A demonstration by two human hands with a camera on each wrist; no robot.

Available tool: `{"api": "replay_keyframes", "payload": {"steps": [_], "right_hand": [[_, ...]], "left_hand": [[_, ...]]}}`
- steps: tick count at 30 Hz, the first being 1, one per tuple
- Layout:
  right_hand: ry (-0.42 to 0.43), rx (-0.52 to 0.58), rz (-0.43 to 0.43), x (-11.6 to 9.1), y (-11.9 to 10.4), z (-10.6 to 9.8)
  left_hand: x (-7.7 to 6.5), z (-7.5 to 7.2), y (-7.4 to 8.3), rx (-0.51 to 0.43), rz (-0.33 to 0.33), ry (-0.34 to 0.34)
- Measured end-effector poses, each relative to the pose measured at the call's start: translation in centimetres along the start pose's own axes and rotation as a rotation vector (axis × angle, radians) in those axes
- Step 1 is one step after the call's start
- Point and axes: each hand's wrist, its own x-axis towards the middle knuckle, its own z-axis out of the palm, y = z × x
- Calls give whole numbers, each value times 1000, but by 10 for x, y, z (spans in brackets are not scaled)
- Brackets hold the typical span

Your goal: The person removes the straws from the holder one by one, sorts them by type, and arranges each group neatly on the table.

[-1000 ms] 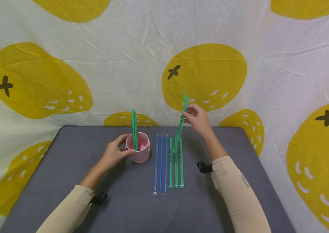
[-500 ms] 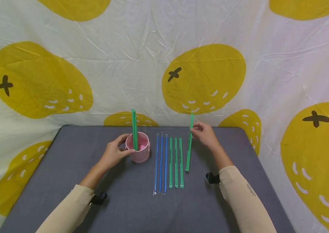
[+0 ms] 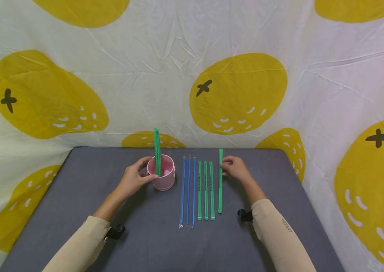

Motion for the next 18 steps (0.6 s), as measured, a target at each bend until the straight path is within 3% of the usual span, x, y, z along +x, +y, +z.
{"api": "replay_keyframes", "payload": {"steps": [9,18], "right_hand": [[-5,85,68,0,13,12],[11,23,85,-4,15,19]], "left_hand": [[1,0,-1,1,2,2],[-1,0,1,9,-6,-10]]}}
